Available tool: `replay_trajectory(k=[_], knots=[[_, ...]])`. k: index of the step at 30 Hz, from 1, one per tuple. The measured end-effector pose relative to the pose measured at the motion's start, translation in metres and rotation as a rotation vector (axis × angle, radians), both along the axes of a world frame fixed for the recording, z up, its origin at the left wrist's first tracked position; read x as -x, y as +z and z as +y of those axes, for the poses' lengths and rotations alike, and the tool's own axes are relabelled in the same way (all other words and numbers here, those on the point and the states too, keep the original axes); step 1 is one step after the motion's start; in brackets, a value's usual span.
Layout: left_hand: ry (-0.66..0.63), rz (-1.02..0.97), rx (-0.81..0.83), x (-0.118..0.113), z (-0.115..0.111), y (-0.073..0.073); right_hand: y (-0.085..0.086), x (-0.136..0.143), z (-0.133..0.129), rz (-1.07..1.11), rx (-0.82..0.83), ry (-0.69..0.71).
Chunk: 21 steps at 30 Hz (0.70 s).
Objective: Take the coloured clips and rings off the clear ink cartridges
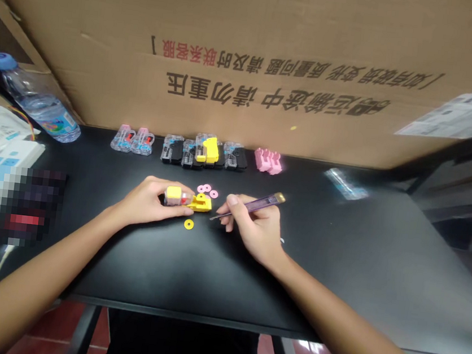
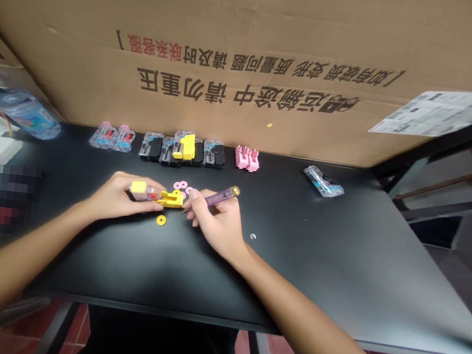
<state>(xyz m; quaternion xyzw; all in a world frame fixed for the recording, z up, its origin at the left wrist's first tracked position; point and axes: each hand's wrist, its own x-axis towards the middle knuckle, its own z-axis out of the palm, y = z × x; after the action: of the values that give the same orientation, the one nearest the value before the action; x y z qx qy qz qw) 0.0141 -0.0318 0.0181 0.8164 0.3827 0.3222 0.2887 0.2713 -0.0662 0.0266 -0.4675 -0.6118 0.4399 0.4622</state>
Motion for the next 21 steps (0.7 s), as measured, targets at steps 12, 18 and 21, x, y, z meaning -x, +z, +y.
replay_trajectory(k=[12, 18, 21], knots=[[0.346, -0.198, 0.015, 0.004, 0.010, -0.002, -0.013, 0.003, 0.001, -0.340, -0.217, 0.230], [0.248, -0.336, 0.175, -0.001, 0.008, -0.006, -0.002, -0.008, 0.006, -0.250, -0.256, 0.040], [0.179, -0.369, 0.247, -0.004, 0.007, -0.008, 0.002, -0.013, 0.008, -0.265, -0.360, 0.032]])
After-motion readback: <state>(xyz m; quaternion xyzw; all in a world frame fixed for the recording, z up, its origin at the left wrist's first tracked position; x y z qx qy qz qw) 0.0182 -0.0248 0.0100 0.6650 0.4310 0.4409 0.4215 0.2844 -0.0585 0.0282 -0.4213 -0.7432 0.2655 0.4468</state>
